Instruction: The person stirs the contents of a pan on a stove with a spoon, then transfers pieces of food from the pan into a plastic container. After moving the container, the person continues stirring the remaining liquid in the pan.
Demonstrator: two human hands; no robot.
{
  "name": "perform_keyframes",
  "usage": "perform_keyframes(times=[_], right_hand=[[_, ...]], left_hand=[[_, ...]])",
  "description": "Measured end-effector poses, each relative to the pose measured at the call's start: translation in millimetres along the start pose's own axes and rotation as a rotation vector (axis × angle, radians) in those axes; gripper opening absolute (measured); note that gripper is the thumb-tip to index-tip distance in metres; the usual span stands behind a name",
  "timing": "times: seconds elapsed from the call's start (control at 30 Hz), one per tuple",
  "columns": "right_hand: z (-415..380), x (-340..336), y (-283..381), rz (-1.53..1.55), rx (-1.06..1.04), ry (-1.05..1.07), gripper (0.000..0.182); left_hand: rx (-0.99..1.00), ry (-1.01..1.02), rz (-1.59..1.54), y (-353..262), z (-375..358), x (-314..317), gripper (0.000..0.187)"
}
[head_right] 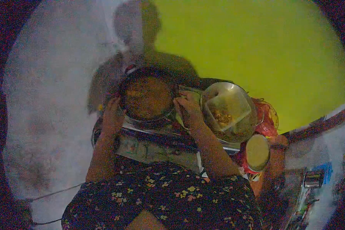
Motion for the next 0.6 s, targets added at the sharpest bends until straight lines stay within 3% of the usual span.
perform_keyframes(times=[0.07, 0.1, 0.17, 0.27, 0.33, 0.37, 0.43, 0.5, 0.6], right_hand=[[8.8, 10.8, -7.7, -0.121, 0.008, 0.01, 0.037], [11.0, 22.7, -6.0, -0.191, -0.097, 0.059, 0.034], [9.6, 31.2, -3.1, -0.436, -0.126, -0.01, 0.032], [14.6, 36.7, -8.3, -0.831, -0.365, 0.137, 0.024], [26.8, 23.6, -26.3, -0.718, -0.375, 0.206, 0.018], [33.8, 16.4, -38.7, -0.472, -0.273, 0.181, 0.017], [34.5, 12.5, -37.3, -0.53, -0.427, 0.114, 0.022], [17.0, 20.1, -22.9, -1.138, -0.933, 0.011, 0.03], [30.3, -12.5, -47.8, -1.046, -0.452, -0.193, 0.037]], left_hand=[[0.035, -0.035, 0.101, 19.1, 6.8, -9.1, 0.054], [0.053, -0.051, 0.151, 25.9, 10.9, -12.3, 0.054], [-0.038, -0.035, 0.125, 43.1, 22.3, -11.9, 0.054], [-0.129, -0.001, 0.075, 55.6, 40.3, -21.6, 0.053], [-0.16, 0.02, 0.063, 49.5, 50.5, -33.3, 0.053], [-0.168, 0.026, 0.07, 42.8, 53.9, -42.5, 0.053], [-0.19, 0.048, 0.125, 57.1, 65.0, -37.9, 0.056], [-0.213, 0.082, 0.224, 86.9, 83.7, -15.1, 0.06], [-0.362, 0.31, 0.37, 99.3, 96.2, 2.0, 0.066]])
Point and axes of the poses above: each hand's wrist, its own z-axis towards the middle knuckle, its own x-axis out of the palm, y = z × x, the point moved 6 cm from there along z, towards the middle knuckle, and after that the axes turned 9 degrees about -x, right-handed, at the moved point
